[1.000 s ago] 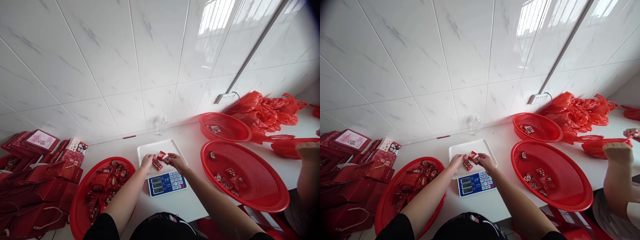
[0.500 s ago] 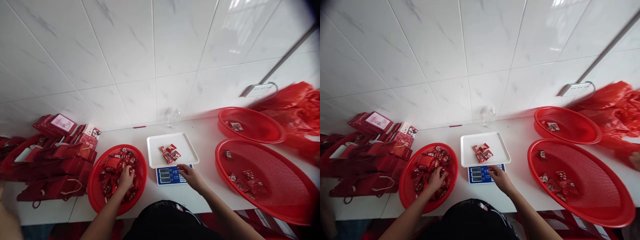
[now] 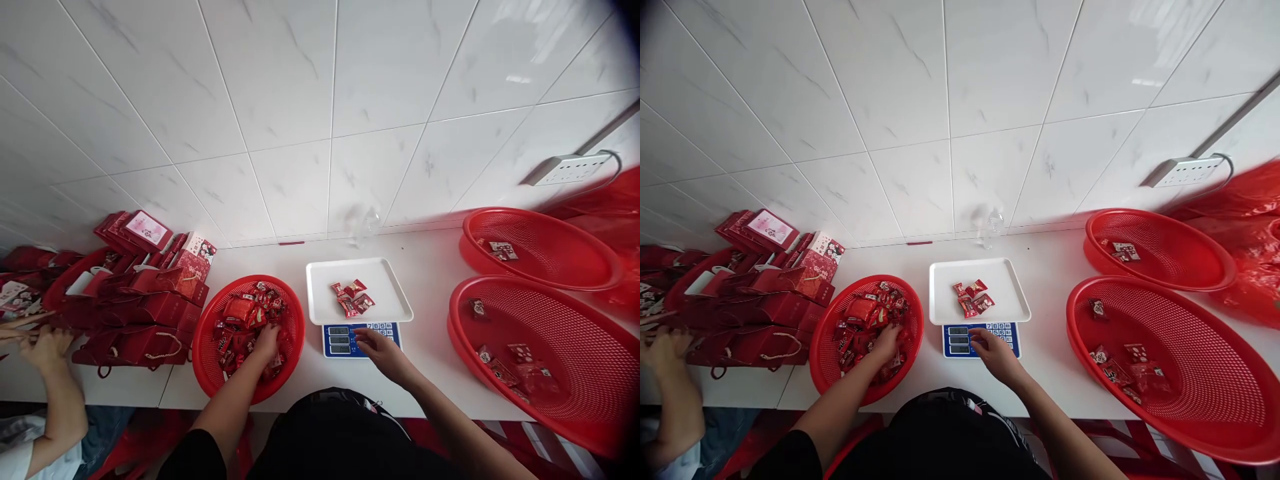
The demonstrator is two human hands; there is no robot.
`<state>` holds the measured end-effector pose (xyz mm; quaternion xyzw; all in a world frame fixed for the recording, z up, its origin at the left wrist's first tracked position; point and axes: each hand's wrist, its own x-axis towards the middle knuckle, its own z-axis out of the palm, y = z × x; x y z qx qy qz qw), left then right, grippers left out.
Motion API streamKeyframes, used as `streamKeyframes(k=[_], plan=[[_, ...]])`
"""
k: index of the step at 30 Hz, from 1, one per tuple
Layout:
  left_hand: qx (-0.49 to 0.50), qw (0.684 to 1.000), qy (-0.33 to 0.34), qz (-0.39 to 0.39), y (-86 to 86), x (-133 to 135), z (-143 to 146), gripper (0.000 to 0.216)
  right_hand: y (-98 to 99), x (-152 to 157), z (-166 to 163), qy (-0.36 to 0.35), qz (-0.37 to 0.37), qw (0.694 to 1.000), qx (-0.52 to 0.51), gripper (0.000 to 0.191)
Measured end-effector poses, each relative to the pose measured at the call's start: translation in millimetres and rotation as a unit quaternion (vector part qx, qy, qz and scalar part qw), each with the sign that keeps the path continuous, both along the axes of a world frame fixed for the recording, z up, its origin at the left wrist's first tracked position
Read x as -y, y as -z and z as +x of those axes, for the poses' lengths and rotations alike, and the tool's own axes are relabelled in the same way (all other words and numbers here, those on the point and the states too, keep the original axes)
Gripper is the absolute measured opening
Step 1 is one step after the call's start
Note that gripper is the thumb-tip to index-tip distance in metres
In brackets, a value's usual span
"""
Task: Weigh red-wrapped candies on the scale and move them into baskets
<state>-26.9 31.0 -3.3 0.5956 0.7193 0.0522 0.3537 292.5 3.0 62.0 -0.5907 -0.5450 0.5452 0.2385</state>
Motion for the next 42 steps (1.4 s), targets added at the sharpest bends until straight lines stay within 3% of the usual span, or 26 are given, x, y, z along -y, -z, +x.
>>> streamKeyframes(k=[5, 8, 11, 15, 17, 19, 21, 24, 26, 30, 33, 35, 39, 42], plan=[[0.032, 0.998, 0.021, -0.046, -17.8, -6, -26, 0.03, -2.2, 8, 10, 0.002, -0.012, 1.0, 0.022, 0.035], [0.027, 0.994, 0.047, -0.09, -29.7, 3, -40, 0.051, -1.6, 10, 15, 0.009, -0.026, 0.999, 0.038, 0.034], [-0.041, 0.988, 0.094, -0.117, -30.2, 20, -34, 0.086, 1.2, 9, 12, 0.003, -0.033, 0.998, 0.045, 0.035], [-0.12, 0.978, 0.139, -0.095, -19.2, 32, -12, 0.079, 0.2, 5, 0, -0.024, -0.025, 0.999, 0.034, 0.037], [-0.066, 0.992, 0.088, -0.06, -16.3, 29, -8, 0.062, -3.1, 3, -5, -0.032, -0.023, 0.999, 0.029, 0.037], [0.035, 0.999, -0.015, -0.024, -17.8, 21, -11, 0.044, -6.0, 2, -8, -0.034, -0.02, 0.999, 0.026, 0.036], [0.11, 0.988, -0.105, -0.01, -23.5, 13, -18, 0.034, -6.5, 2, -7, -0.033, -0.016, 0.999, 0.027, 0.036], [0.159, 0.974, -0.159, -0.017, -37.0, 6, -28, 0.026, -1.9, 3, -2, -0.03, -0.014, 0.999, 0.03, 0.036], [0.239, 0.946, -0.218, -0.027, -47.1, 7, -32, 0.024, 2.4, 4, 2, -0.024, -0.011, 0.999, 0.032, 0.036], [0.438, 0.831, -0.335, -0.07, -67.4, 13, -30, 0.031, 2.9, 5, 2, -0.009, -0.019, 1.0, 0.02, 0.035], [0.551, 0.761, -0.333, -0.08, -81.7, 15, -13, 0.032, -8.9, 5, -8, 0.001, -0.037, 0.999, -0.039, 0.035], [0.591, 0.738, -0.314, -0.082, -90.0, 12, 10, 0.032, -20.3, 5, -21, 0.001, -0.067, 0.99, -0.12, 0.038], [0.596, 0.758, -0.254, -0.077, -101.3, 0, 76, 0.032, -32.8, 1, -47, 0.049, -0.184, 0.921, -0.339, 0.048], [0.576, 0.793, -0.175, -0.093, -106.1, -13, 121, 0.032, -23.9, -12, -53, 0.123, -0.213, 0.87, -0.428, 0.039]])
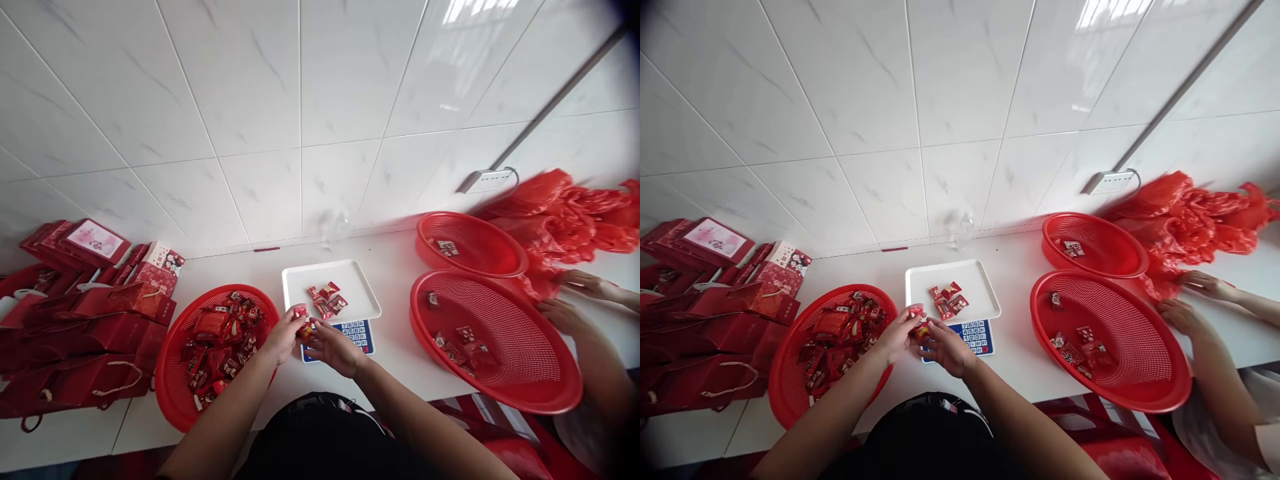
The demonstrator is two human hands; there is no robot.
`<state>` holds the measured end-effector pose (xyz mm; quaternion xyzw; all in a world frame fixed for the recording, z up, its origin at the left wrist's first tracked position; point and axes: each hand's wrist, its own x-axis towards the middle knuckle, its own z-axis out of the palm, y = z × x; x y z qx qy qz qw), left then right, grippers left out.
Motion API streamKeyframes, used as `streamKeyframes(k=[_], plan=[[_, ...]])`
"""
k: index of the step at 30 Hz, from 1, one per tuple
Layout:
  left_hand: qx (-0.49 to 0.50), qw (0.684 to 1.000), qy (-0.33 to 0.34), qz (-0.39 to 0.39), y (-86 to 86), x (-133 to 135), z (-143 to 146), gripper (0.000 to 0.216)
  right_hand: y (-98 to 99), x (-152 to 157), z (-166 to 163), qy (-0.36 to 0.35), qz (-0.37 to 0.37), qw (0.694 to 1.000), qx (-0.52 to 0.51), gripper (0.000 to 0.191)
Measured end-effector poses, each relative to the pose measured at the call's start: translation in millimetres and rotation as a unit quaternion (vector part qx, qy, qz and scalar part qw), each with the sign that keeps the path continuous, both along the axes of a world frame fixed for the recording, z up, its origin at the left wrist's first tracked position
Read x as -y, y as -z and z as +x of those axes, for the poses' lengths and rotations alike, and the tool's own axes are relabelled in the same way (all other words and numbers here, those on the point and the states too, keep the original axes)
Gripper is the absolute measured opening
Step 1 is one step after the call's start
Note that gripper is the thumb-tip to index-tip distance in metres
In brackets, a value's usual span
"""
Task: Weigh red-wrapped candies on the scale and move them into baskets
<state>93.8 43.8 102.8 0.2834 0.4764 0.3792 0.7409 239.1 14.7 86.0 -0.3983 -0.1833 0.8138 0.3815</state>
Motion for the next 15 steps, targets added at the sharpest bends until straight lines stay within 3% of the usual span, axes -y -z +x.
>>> streamKeyframes(k=[3, 7, 15], plan=[[-0.035, 0.996, 0.075, 0.028, -3.6, -16, 26, 0.032, 13.6, -17, 12, 0.071, -0.037, 0.996, 0.025, 0.024], [-0.098, 0.988, 0.105, 0.048, -6.5, -39, 38, 0.032, 16.7, -39, 38, 0.136, -0.049, 0.986, 0.081, 0.018], [-0.133, 0.986, 0.101, 0.023, 5.0, -59, 40, 0.038, -6.1, -53, 49, 0.153, 0.055, 0.972, 0.169, 0.04]])
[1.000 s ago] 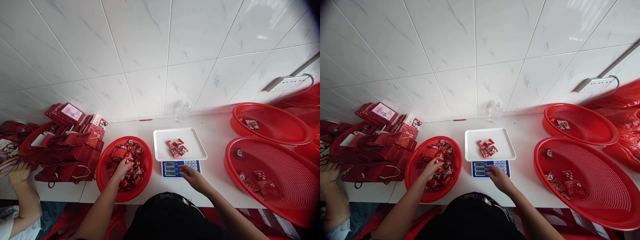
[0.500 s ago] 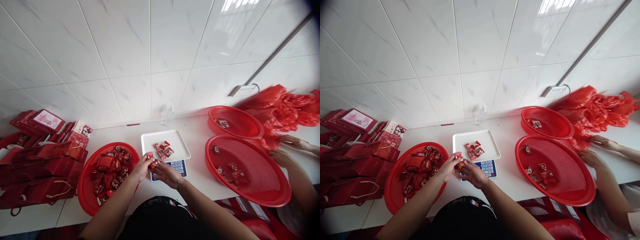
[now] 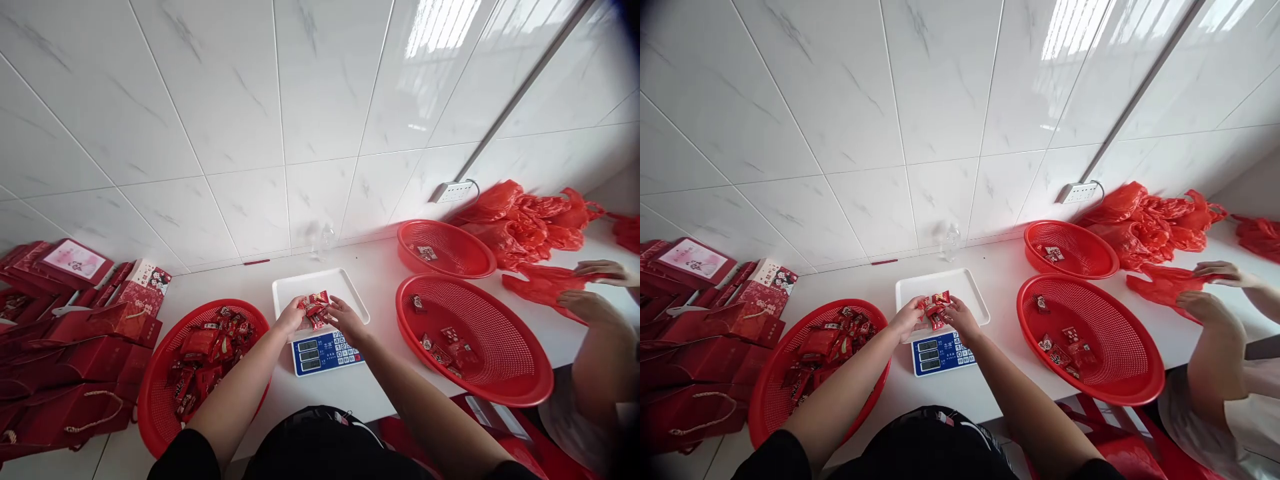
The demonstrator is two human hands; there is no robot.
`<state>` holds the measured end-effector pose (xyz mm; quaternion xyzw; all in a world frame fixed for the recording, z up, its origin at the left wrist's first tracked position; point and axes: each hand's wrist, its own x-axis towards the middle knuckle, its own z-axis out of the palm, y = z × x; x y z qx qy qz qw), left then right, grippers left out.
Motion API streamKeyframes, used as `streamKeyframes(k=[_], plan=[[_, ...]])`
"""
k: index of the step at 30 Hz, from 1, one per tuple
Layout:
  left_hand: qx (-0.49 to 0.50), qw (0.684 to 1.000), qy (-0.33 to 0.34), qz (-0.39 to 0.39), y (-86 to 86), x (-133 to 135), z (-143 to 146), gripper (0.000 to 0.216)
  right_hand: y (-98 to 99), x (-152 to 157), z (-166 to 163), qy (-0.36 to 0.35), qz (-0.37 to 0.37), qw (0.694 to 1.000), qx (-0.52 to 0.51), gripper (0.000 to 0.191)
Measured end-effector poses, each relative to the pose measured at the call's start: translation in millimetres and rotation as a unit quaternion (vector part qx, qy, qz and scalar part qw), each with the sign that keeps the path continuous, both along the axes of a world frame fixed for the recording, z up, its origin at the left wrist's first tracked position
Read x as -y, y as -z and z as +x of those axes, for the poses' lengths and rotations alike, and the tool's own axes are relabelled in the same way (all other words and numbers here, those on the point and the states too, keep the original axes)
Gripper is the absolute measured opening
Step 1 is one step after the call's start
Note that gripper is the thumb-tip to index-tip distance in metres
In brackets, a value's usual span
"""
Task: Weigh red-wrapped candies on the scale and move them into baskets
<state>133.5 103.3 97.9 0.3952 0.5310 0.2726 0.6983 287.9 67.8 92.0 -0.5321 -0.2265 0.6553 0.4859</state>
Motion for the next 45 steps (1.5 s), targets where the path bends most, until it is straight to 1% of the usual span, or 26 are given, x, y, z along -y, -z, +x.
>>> streamKeyframes(k=[4, 7, 8, 9, 11, 13, 15, 18, 19, 22, 24, 27, 29, 31, 32, 33, 34, 35, 37, 39, 41, 43, 45], plan=[[-0.025, 1.0, -0.003, 0.001, 10.3, 1, -9, 0.041, 5.1, 11, 3, -0.037, -0.006, 0.999, 0.04, 0.036], [-0.055, 0.998, 0.01, 0.008, 16.9, 1, -14, 0.042, 11.6, 19, 7, -0.041, -0.011, 0.998, 0.05, 0.035], [-0.071, 0.997, 0.02, 0.018, 18.9, 1, -15, 0.041, 13.4, 21, 8, -0.04, -0.011, 0.998, 0.057, 0.035], [-0.096, 0.994, 0.028, 0.044, 21.1, 1, -15, 0.041, 14.7, 22, 9, -0.04, -0.012, 0.997, 0.068, 0.035], [-0.161, 0.979, 0.028, 0.125, 25.9, 2, -16, 0.043, 16.4, 23, 10, -0.042, -0.015, 0.994, 0.1, 0.036], [-0.214, 0.953, 0.022, 0.211, 31.1, 3, -15, 0.049, 17.1, 24, 10, -0.05, -0.017, 0.99, 0.13, 0.036], [-0.234, 0.932, 0.061, 0.268, 35.6, 6, -14, 0.052, 17.2, 24, 9, -0.063, -0.017, 0.987, 0.148, 0.037], [-0.249, 0.905, 0.146, 0.311, 38.5, 12, -12, 0.036, 17.7, 24, 8, -0.085, -0.015, 0.984, 0.154, 0.039], [-0.258, 0.898, 0.162, 0.317, 38.2, 14, -12, 0.03, 18.1, 23, 8, -0.09, -0.016, 0.984, 0.153, 0.04], [-0.29, 0.88, 0.178, 0.332, 33.9, 20, -16, 0.024, 19.6, 24, 10, -0.093, -0.018, 0.983, 0.158, 0.043], [-0.298, 0.88, 0.149, 0.338, 29.6, 24, -27, 0.025, 20.8, 27, 15, -0.093, -0.01, 0.982, 0.164, 0.041], [-0.311, 0.89, 0.044, 0.331, 26.3, 34, -56, 0.025, 23.0, 35, 27, -0.089, -0.006, 0.983, 0.16, 0.036], [-0.331, 0.895, -0.019, 0.299, 29.8, 45, -83, 0.025, 24.8, 44, 36, -0.082, -0.017, 0.985, 0.154, 0.034], [-0.368, 0.895, -0.039, 0.25, 39.2, 61, -111, 0.025, 26.9, 54, 44, -0.077, -0.028, 0.986, 0.146, 0.033], [-0.389, 0.895, -0.014, 0.218, 45.7, 70, -123, 0.025, 27.9, 59, 48, -0.075, -0.035, 0.986, 0.142, 0.033], [-0.412, 0.891, 0.031, 0.188, 53.1, 80, -135, 0.025, 28.8, 64, 50, -0.076, -0.043, 0.986, 0.139, 0.033], [-0.444, 0.878, 0.089, 0.156, 60.6, 90, -145, 0.025, 29.5, 68, 51, -0.078, -0.05, 0.986, 0.138, 0.033], [-0.479, 0.856, 0.143, 0.13, 67.9, 100, -153, 0.028, 30.0, 71, 50, -0.082, -0.056, 0.985, 0.138, 0.033], [-0.53, 0.817, 0.2, 0.11, 80.1, 114, -163, 0.044, 30.0, 74, 47, -0.095, -0.063, 0.984, 0.14, 0.032], [-0.562, 0.79, 0.22, 0.109, 88.1, 120, -166, 0.053, 28.8, 74, 40, -0.108, -0.062, 0.982, 0.14, 0.031], [-0.576, 0.778, 0.223, 0.115, 92.9, 118, -165, 0.054, 26.3, 70, 31, -0.117, -0.057, 0.981, 0.14, 0.031], [-0.57, 0.785, 0.21, 0.122, 96.0, 111, -163, 0.052, 23.0, 66, 22, -0.128, -0.051, 0.98, 0.143, 0.031], [-0.54, 0.814, 0.172, 0.125, 98.2, 104, -164, 0.048, 19.7, 64, 15, -0.144, -0.045, 0.978, 0.147, 0.031]])
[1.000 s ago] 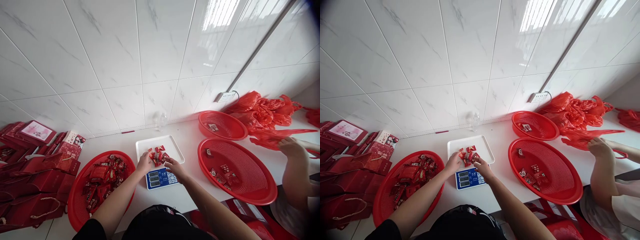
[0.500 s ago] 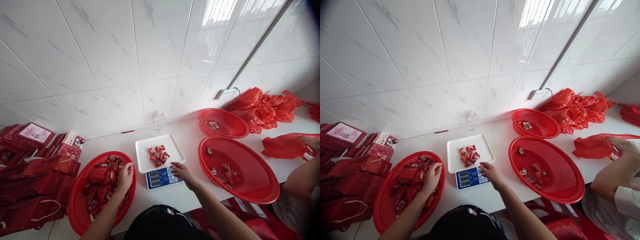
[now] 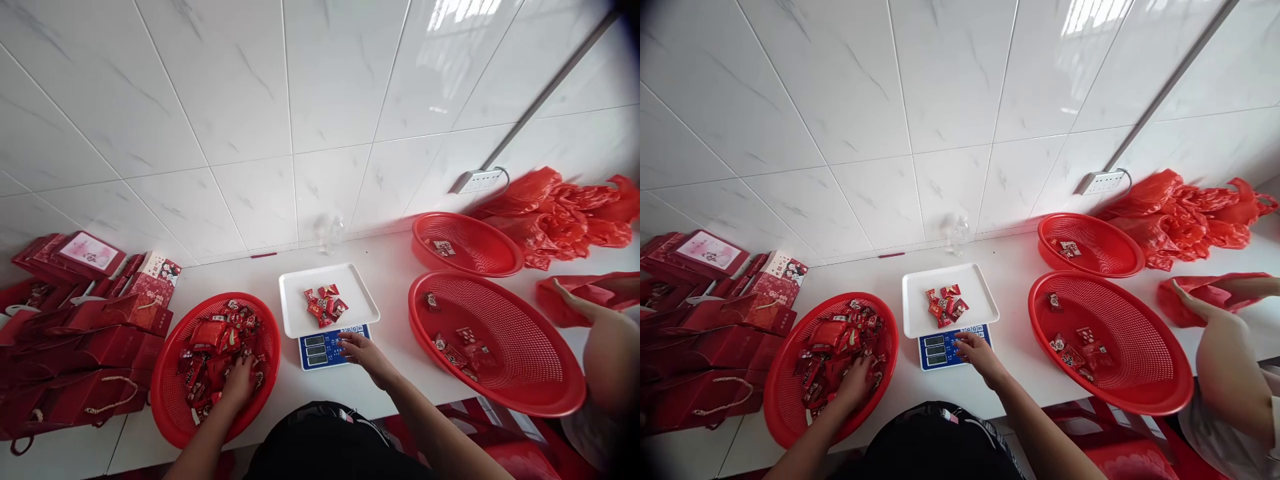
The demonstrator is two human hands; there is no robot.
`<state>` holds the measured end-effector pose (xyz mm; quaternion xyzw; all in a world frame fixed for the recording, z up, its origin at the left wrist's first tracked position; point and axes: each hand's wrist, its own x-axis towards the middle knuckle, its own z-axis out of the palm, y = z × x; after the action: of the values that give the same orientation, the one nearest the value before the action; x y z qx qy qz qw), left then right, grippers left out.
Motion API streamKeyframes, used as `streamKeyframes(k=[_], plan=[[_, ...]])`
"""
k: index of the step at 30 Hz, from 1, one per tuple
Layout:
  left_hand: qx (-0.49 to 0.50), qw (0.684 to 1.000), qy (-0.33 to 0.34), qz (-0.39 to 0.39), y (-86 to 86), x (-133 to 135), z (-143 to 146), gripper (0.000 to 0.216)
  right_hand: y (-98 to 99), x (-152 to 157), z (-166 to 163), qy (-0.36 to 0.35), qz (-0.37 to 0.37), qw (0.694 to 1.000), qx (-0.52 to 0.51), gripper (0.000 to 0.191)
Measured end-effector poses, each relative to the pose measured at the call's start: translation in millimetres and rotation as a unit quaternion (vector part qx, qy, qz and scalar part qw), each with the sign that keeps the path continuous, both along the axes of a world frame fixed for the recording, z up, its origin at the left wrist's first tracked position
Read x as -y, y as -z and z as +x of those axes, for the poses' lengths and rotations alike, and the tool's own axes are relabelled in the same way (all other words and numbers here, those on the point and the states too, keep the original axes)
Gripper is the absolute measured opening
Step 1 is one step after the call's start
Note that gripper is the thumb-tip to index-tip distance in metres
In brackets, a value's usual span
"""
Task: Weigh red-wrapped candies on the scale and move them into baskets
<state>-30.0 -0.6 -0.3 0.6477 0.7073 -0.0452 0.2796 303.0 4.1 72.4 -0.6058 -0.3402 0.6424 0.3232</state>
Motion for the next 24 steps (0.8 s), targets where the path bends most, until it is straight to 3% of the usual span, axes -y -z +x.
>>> streamKeyframes(k=[3, 6, 11, 13, 15, 19, 22, 24], plan=[[0.112, 0.988, -0.106, 0.015, -0.6, -6, -4, 0.042, -1.5, 0, -4, -0.027, 0.006, 1.0, 0.01, 0.032], [0.215, 0.952, -0.216, 0.02, -7.3, -7, -9, 0.039, 4.8, 5, -2, -0.041, 0.0, 0.999, 0.027, 0.035], [0.337, 0.895, -0.291, 0.019, -24.3, -8, -17, 0.036, 21.2, 11, 3, -0.057, -0.014, 0.997, 0.043, 0.038], [0.336, 0.892, -0.302, 0.012, -30.0, -13, -20, 0.034, 22.4, 11, 3, -0.058, -0.017, 0.997, 0.043, 0.039], [0.29, 0.915, -0.277, 0.04, -34.0, -23, -20, 0.031, 19.8, 10, 0, -0.059, -0.019, 0.997, 0.04, 0.04], [0.13, 0.974, -0.116, 0.143, -33.2, -50, -8, 0.047, 12.6, 6, -6, -0.065, -0.024, 0.997, 0.039, 0.042], [0.024, 0.996, -0.005, 0.085, -24.5, -61, 8, 0.065, 11.3, 4, -9, -0.072, -0.028, 0.996, 0.038, 0.043], [-0.025, 0.997, 0.042, 0.051, -18.7, -59, 16, 0.06, 11.8, 5, -10, -0.076, -0.024, 0.996, 0.034, 0.044]])
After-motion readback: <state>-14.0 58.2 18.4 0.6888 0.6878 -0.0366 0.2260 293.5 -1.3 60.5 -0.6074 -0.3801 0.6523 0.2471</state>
